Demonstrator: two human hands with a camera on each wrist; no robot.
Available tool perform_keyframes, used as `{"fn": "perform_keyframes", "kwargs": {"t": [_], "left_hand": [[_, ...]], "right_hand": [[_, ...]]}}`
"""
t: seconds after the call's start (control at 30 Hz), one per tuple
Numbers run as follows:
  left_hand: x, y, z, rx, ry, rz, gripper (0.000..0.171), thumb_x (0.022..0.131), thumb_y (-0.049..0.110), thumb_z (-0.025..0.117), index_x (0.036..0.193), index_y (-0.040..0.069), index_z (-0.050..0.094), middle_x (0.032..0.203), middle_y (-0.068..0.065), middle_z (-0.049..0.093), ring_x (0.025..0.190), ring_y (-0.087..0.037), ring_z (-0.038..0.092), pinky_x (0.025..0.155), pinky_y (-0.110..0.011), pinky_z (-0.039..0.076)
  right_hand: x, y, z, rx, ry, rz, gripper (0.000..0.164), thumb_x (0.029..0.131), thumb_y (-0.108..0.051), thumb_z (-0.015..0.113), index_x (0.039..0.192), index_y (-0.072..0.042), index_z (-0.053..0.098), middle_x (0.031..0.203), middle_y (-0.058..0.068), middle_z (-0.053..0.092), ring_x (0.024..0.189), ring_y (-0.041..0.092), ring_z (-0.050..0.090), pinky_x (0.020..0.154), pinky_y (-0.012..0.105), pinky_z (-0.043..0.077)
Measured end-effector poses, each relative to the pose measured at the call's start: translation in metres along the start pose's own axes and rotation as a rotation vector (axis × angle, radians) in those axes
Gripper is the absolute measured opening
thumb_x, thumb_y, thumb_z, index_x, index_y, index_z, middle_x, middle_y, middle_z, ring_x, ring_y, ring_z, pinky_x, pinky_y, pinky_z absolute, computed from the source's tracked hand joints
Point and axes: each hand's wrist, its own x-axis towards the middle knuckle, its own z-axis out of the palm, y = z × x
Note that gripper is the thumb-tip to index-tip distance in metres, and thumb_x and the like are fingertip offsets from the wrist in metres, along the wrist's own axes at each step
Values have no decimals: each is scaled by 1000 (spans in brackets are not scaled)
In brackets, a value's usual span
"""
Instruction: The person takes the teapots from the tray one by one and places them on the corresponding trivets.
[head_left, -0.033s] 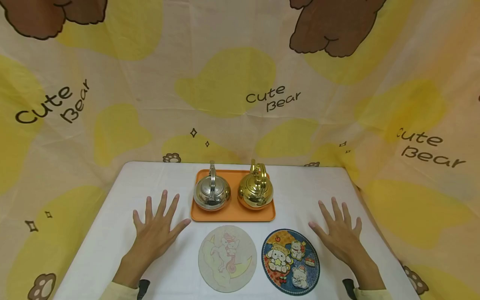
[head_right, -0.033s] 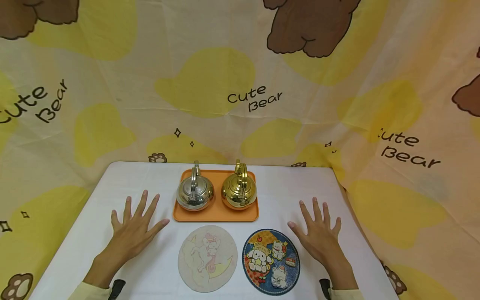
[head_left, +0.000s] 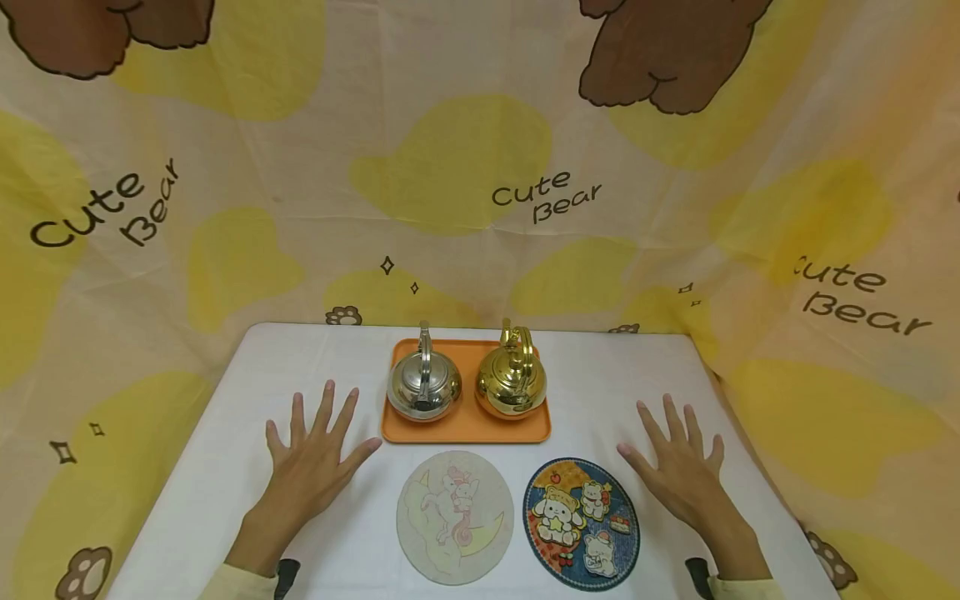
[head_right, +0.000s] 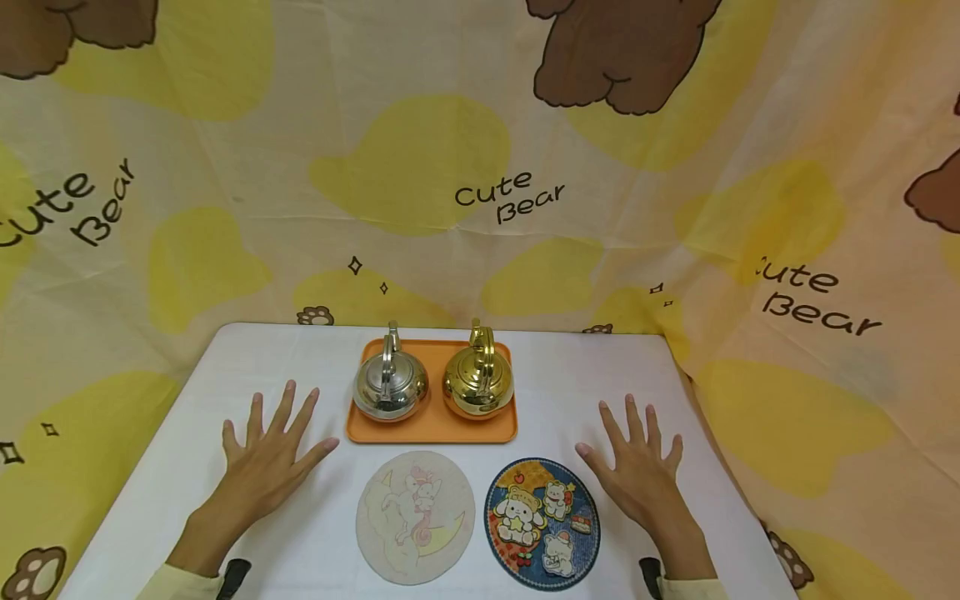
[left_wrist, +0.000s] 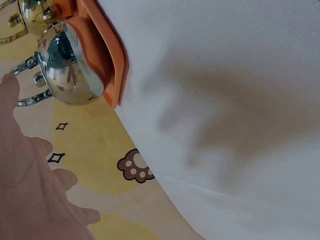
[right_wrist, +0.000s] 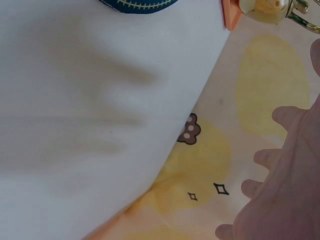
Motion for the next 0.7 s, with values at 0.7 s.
{"fn": "perform_keyframes", "kwargs": {"t": [0.7], "left_hand": [[6,0,7,-70,-7,3,97,101,70,54,172,18,13,177,-24,8,155,-65,4,109,-92,4]], "right_hand": [[6,1,-5,13,37,-4,95,98,-69,57,166,-9,31,170,33,20,151,62,17,109,90,4]]}}
